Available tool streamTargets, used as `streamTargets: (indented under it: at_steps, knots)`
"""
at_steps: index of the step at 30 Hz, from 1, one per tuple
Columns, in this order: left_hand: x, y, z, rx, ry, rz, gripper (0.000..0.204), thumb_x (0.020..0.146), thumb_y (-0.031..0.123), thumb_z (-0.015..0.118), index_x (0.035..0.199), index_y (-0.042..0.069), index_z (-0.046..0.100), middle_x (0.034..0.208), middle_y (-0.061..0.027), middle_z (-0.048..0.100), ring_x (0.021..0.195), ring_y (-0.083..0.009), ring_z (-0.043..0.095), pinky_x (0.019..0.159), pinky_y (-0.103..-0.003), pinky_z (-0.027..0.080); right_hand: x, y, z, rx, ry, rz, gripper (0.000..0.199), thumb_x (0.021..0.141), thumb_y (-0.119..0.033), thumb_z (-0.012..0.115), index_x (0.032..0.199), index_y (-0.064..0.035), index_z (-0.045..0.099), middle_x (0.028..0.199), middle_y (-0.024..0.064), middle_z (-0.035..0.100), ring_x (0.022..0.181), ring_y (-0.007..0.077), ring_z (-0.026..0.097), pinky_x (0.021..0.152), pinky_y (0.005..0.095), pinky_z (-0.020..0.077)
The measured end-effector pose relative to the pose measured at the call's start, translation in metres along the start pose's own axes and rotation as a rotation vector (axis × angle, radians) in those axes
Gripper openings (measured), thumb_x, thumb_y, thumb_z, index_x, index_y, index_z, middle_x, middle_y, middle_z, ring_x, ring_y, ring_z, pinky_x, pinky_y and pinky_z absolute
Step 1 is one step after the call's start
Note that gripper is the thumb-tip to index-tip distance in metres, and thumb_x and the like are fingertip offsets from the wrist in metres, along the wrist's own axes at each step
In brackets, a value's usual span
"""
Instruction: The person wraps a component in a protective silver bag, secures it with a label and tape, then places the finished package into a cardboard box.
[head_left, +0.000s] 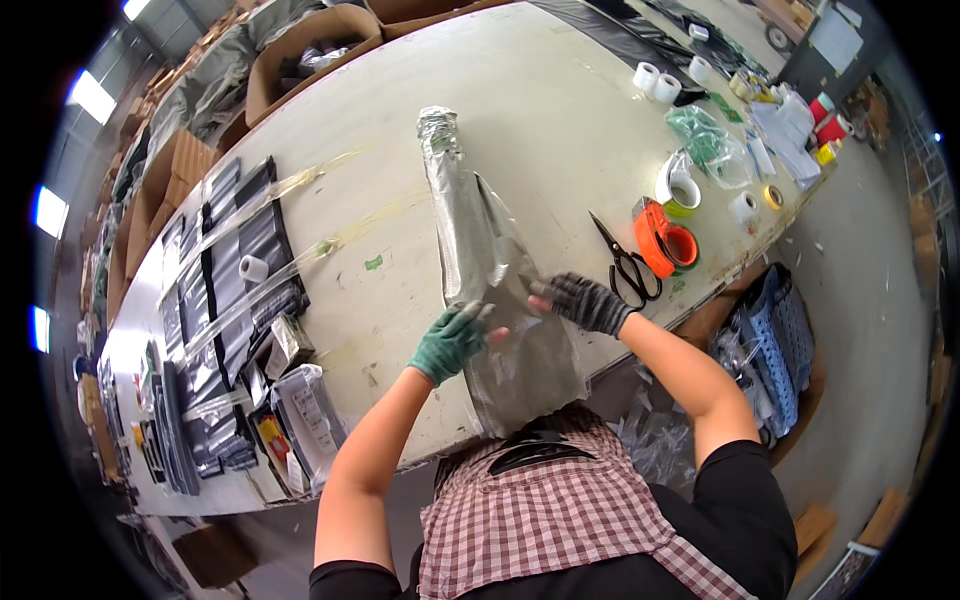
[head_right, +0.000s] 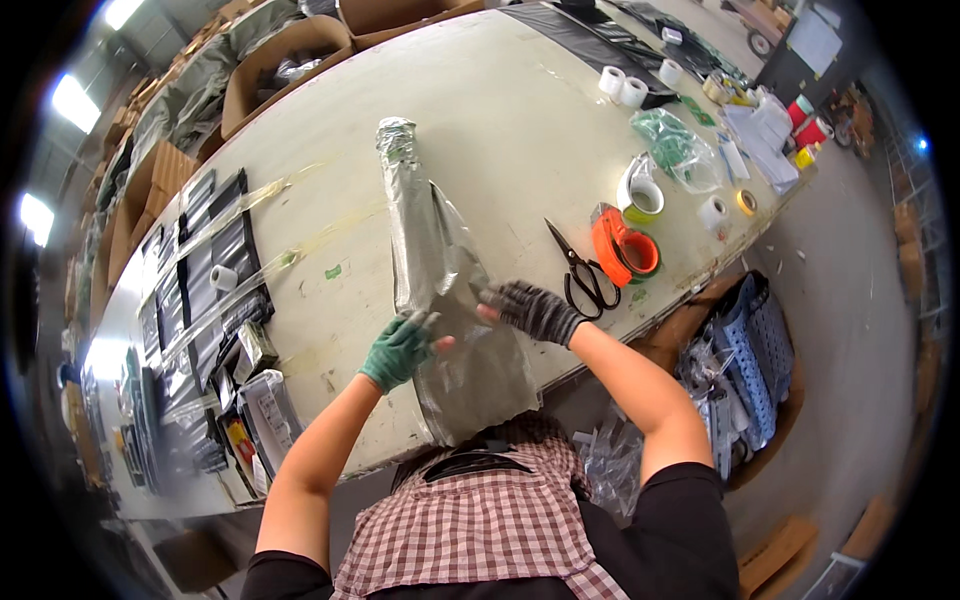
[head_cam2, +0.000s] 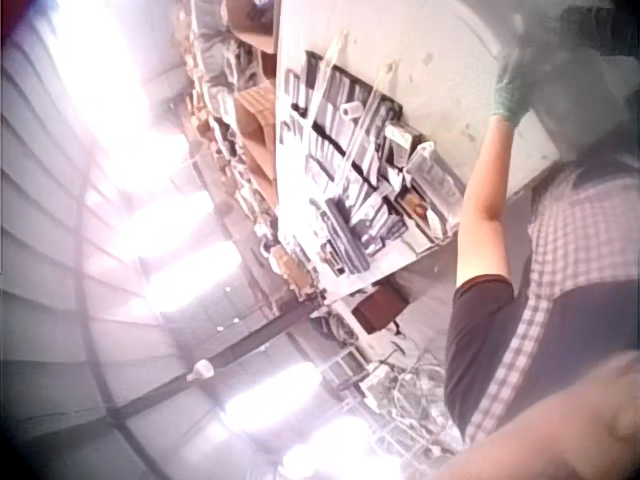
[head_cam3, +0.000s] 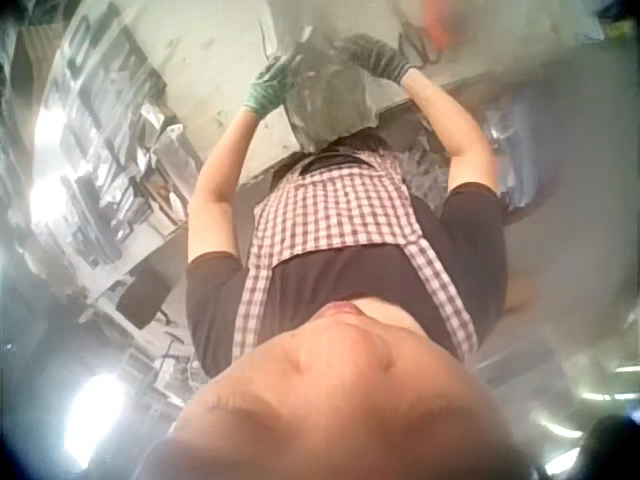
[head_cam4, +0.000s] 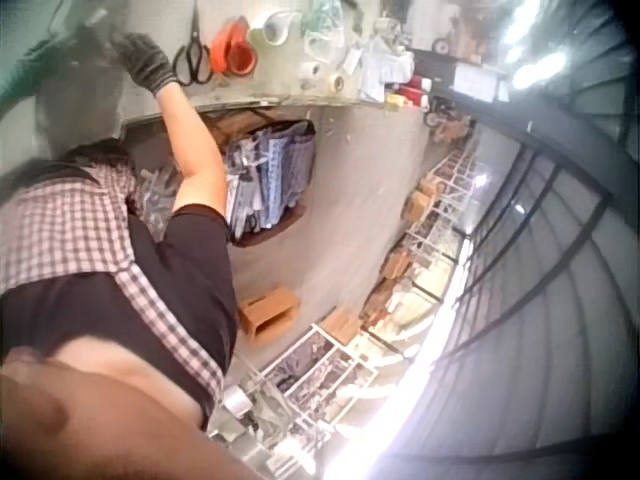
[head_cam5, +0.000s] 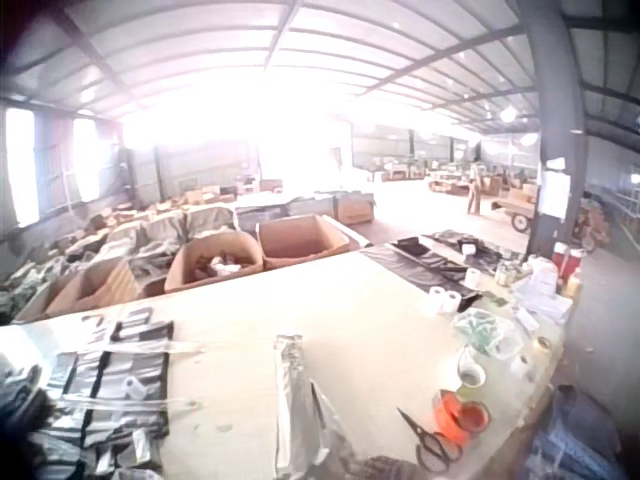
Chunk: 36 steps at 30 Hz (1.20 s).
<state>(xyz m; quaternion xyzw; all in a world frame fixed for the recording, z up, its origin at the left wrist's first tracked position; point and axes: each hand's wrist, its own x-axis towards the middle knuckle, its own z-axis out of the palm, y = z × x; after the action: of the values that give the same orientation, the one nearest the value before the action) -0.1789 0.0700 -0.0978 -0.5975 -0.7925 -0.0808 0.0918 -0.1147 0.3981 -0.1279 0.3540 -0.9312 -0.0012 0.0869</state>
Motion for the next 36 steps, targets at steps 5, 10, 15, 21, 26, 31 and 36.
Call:
streamTargets:
  at_steps: [5,10,15,21,26,31,36]
  knots:
    - [0.000,-0.002,-0.020,-0.150,-0.128,0.016,0.059,0.082,0.012,0.054,0.139,0.025,0.044,0.145,-0.0062,0.042,0.139,-0.0267,0.031,0.114,-0.043,0.026,0.007,-0.004,-0.004,0.068,0.008,-0.182,0.064,0.083,-0.016,0.048,0.145,-0.0176,0.035,0.148,0.0093,0.037,0.136,0.0251,0.036,0.112,0.0409,0.0284]
    - [-0.004,-0.012,-0.030,-0.575,0.015,-0.160,0.069,0.071,-0.001,0.058,0.136,0.019,0.049,0.143,-0.0083,0.045,0.128,-0.0284,0.045,0.111,-0.042,0.031,0.018,-0.009,0.006,0.692,0.210,-0.126,0.046,0.085,-0.016,0.055,0.131,-0.0127,0.053,0.136,0.0121,0.051,0.128,0.0283,0.047,0.108,0.0414,0.0351]
    - [0.004,-0.017,-0.005,-1.189,0.654,-0.898,0.042,0.096,0.043,0.054,0.090,0.003,0.064,0.083,-0.0007,0.060,0.079,-0.0128,0.053,0.073,-0.028,0.045,0.041,-0.009,0.007,1.397,0.378,0.864,0.044,0.098,-0.037,0.050,0.073,-0.0017,0.061,0.067,0.0192,0.060,0.060,0.0346,0.056,0.062,0.0435,0.0430]
    - [0.024,-0.055,0.074,-1.135,0.387,-1.577,0.038,0.090,0.042,0.064,0.070,0.009,0.062,0.060,0.0033,0.050,0.053,-0.0094,0.039,0.047,-0.028,0.035,0.099,-0.013,0.045,0.915,0.328,1.269,0.062,0.093,-0.053,0.044,0.066,0.0004,0.060,0.069,0.0234,0.061,0.075,0.0420,0.061,0.068,0.0468,0.0470]
    - [0.061,-0.060,0.009,0.149,0.428,-0.605,0.054,0.075,0.010,0.067,0.122,0.012,0.042,0.100,-0.0143,0.058,0.088,-0.0331,0.058,0.073,-0.044,0.047,0.096,-0.008,0.043,0.784,0.410,1.270,0.038,0.090,-0.040,0.056,0.083,-0.0027,0.057,0.072,0.0213,0.063,0.076,0.0413,0.063,0.068,0.0463,0.0492]
    - [0.092,-0.067,-0.046,-0.039,0.023,0.404,0.035,0.081,0.012,0.059,0.116,0.015,0.057,0.118,-0.0069,0.057,0.113,-0.0269,0.053,0.101,-0.040,0.041,0.101,-0.005,0.048,0.765,0.434,1.328,0.028,0.090,-0.029,0.060,0.099,-0.0051,0.048,0.073,0.0202,0.063,0.072,0.0410,0.063,0.065,0.0489,0.0487]
    - [0.139,-0.140,-0.016,0.125,-0.392,0.651,0.081,0.065,0.026,0.074,0.139,0.019,0.042,0.140,-0.0046,0.046,0.130,-0.0238,0.043,0.110,-0.037,0.032,0.109,0.000,0.059,0.765,0.397,1.344,0.028,0.091,-0.032,0.057,0.096,-0.0058,0.049,0.077,0.0210,0.063,0.073,0.0420,0.062,0.065,0.0480,0.0493]
